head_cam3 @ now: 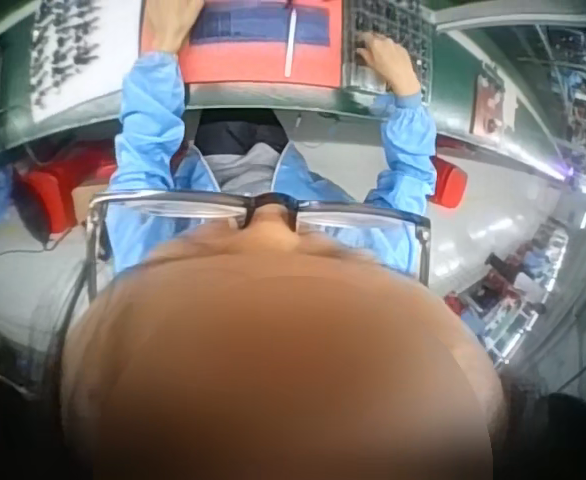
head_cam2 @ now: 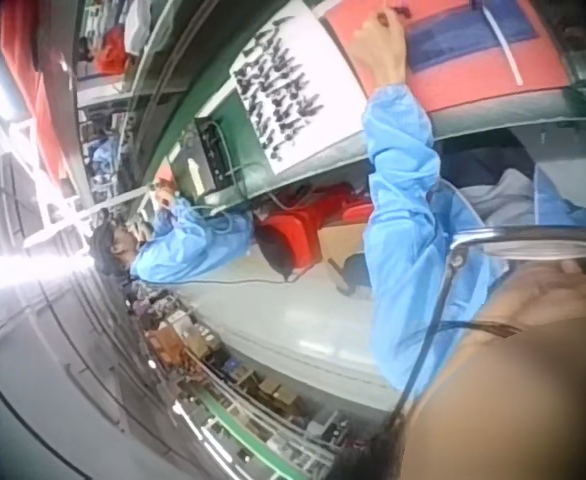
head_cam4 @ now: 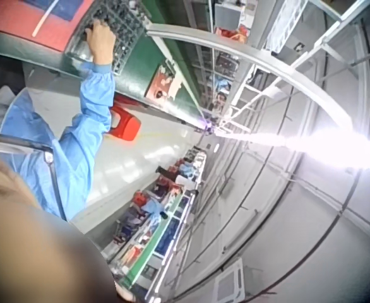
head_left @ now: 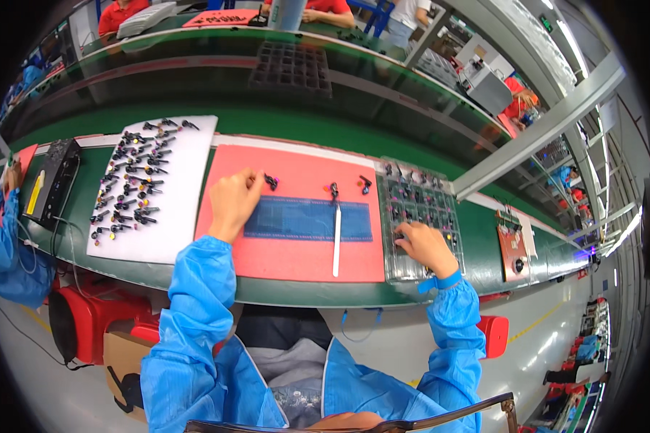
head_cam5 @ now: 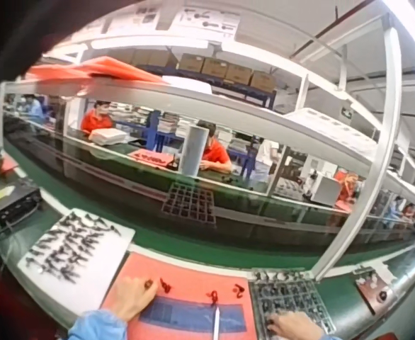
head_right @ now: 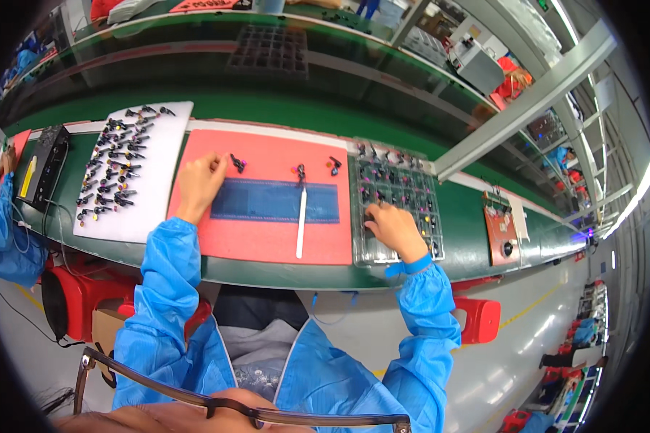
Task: Assembling small electronic components on an assembly line using a marking tool.
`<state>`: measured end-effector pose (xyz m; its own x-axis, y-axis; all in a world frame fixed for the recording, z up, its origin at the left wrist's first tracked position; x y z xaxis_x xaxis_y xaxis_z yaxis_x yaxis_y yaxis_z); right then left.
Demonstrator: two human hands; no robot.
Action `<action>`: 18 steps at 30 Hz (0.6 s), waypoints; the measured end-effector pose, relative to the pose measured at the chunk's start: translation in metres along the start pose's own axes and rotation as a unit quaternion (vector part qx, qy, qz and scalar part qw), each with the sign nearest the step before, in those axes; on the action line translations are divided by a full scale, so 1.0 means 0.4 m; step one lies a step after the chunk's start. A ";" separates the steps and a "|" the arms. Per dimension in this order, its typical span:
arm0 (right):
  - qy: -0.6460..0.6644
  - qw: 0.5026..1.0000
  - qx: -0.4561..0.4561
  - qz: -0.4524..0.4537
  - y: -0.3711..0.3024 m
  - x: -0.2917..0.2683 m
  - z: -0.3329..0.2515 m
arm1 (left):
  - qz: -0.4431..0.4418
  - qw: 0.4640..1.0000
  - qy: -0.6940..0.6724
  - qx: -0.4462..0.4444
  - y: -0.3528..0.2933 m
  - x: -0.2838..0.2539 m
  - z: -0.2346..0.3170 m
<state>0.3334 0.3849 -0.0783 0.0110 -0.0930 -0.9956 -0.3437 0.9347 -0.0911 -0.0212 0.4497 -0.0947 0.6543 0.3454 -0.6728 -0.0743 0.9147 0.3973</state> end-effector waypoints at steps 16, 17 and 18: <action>0.302 0.936 -0.116 0.136 0.356 -0.055 -0.306 | -0.002 1.000 -0.006 0.008 -0.001 0.032 -0.008; 0.259 0.948 -0.102 0.155 0.363 -0.038 -0.306 | 0.000 1.000 -0.004 0.005 0.001 0.031 -0.007; 0.215 0.957 -0.087 0.173 0.360 -0.025 -0.292 | -0.004 1.000 -0.006 0.012 0.001 0.034 -0.002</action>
<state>0.1740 0.4805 -0.0791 -0.5069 0.0443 -0.8609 -0.4077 0.8676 0.2847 -0.0128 0.4548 -0.1043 0.6643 0.3351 -0.6681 -0.0510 0.9121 0.4067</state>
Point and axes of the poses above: each hand's wrist, its own y-axis towards the middle knuckle, its own x-axis out of the palm, z = x × y, the point moved 7 cm from there along y, towards the middle knuckle, and after that the axes turned 6 degrees about -z, right-handed, at the moved point
